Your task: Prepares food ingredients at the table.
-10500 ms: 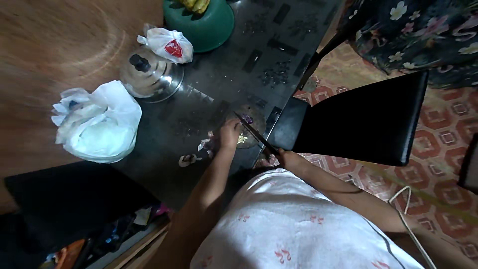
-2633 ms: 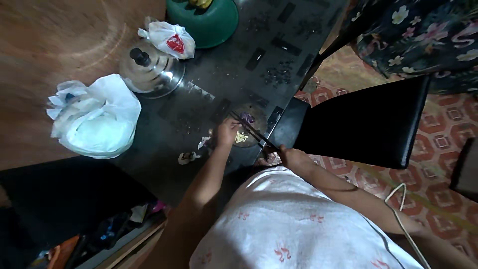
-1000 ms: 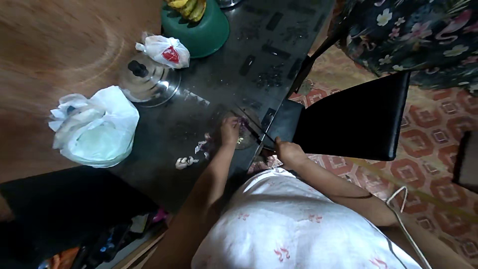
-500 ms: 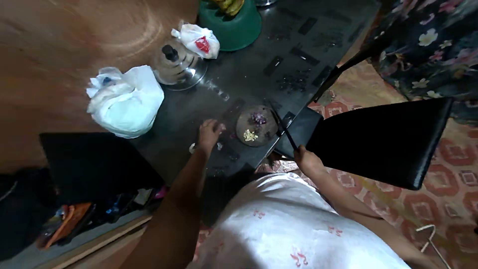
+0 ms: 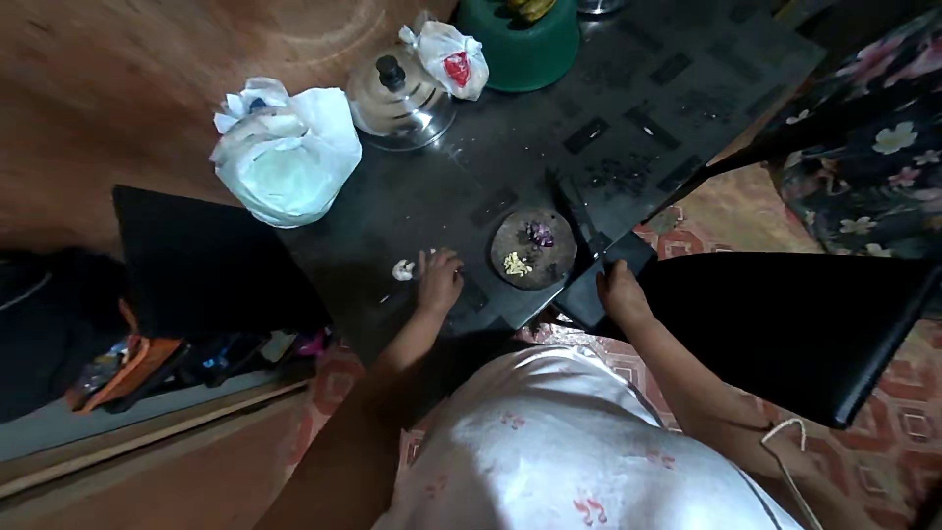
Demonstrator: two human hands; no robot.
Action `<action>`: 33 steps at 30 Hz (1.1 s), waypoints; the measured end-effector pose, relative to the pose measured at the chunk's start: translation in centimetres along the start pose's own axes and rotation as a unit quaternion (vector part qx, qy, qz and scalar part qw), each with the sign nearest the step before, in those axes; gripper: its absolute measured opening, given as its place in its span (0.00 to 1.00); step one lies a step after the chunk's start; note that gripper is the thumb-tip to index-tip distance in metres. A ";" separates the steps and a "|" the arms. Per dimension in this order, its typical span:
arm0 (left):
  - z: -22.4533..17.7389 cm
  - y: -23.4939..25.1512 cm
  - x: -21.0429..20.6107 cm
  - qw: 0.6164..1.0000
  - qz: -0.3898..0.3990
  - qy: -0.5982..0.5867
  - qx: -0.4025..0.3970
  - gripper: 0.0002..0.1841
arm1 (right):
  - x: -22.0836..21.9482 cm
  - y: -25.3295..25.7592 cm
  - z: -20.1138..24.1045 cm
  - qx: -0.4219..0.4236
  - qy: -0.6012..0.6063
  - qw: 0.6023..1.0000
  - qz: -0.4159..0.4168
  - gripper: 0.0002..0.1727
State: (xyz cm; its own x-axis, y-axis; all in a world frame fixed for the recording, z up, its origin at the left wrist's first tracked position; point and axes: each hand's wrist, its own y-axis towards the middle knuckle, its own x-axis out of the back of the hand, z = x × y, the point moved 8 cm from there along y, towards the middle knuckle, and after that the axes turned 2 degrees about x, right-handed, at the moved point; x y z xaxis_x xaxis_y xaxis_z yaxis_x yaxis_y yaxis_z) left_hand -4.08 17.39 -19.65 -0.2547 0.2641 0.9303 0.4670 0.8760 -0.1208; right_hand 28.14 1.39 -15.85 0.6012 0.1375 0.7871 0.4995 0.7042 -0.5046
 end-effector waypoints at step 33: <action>-15.4 -2.2 -0.1 0.964 0.008 -0.194 -0.183 0.18 | 8.2 -7.0 -1.4 0.148 0.208 0.955 0.151 0.32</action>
State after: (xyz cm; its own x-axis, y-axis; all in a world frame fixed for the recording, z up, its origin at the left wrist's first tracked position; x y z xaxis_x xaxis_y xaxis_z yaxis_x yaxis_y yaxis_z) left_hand 7.94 9.21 -14.12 -0.5093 0.4702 0.7208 0.7232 0.6878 0.0623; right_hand 30.47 -3.37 -6.36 0.9164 0.1200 0.3819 0.1030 0.8512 -0.5147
